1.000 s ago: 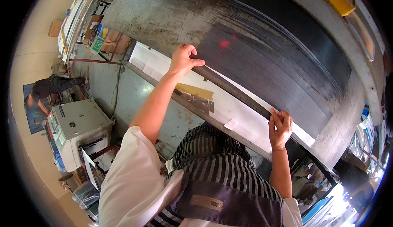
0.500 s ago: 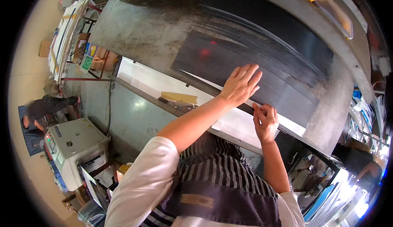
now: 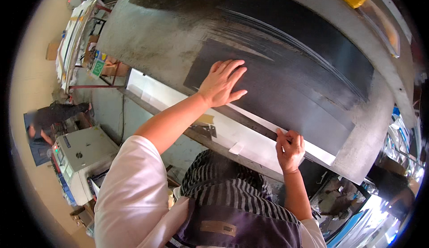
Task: The person removes a blue protective film from a stack of metal sheets and places them on a workbench. They then repeatedly align and place white paper strips between the metal sheets, adjusting their positions by hand.
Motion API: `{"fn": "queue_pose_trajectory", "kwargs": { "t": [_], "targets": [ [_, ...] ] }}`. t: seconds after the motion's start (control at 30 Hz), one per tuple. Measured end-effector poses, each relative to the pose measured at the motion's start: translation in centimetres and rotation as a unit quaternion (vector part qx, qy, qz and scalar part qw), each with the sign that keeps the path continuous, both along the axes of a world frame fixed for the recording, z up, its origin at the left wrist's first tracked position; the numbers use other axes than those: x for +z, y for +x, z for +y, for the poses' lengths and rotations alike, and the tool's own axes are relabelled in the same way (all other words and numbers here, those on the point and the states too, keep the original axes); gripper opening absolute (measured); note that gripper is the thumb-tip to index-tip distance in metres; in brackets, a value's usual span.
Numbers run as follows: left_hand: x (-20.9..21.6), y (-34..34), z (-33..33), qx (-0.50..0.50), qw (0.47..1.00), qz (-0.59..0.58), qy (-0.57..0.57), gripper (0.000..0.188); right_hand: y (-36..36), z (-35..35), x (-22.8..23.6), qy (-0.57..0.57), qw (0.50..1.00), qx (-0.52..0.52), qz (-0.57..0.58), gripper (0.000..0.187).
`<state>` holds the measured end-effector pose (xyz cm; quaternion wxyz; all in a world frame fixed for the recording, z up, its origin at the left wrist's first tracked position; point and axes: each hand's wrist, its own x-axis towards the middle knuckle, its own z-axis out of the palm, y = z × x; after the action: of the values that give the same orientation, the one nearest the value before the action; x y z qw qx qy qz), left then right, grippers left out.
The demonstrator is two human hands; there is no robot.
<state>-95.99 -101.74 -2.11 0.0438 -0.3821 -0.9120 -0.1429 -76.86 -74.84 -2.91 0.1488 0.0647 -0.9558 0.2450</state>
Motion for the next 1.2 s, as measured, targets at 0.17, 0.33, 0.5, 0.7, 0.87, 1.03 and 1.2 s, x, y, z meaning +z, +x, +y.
{"fn": "queue_pose_trajectory", "kwargs": {
  "t": [0.17,0.33,0.5,0.7,0.87,1.03,1.2],
  "targets": [
    [0.4,0.1,0.1,0.006,1.000,0.000,0.005,0.059,-0.4,0.4,1.2,-0.031,0.999,0.009,-0.011,0.029],
    [0.2,-0.6,-0.1,0.008,0.998,-0.008,0.062,0.047,-0.5,0.5,1.3,-0.051,0.999,0.005,-0.012,0.030],
    [0.8,-1.7,-1.3,0.064,0.917,-0.237,0.313,0.034,-0.2,0.5,2.3,-0.082,0.996,0.001,-0.035,0.028],
    [4.5,1.6,-0.2,-0.099,0.988,-0.118,0.032,0.070,1.6,3.0,4.9,0.011,0.997,-0.037,-0.068,0.046],
    [3.5,1.6,-0.1,-0.122,0.984,-0.116,-0.060,0.081,2.0,7.9,3.3,0.080,0.991,-0.045,-0.098,0.062],
    [2.7,0.3,0.7,-0.128,0.986,-0.096,-0.055,0.080,0.5,9.6,2.7,0.087,0.993,-0.031,-0.078,0.058],
    [2.8,-1.5,1.4,-0.127,0.986,-0.084,-0.064,0.082,-1.2,10.8,2.7,0.077,0.994,-0.017,-0.072,0.058]
  ]
}}
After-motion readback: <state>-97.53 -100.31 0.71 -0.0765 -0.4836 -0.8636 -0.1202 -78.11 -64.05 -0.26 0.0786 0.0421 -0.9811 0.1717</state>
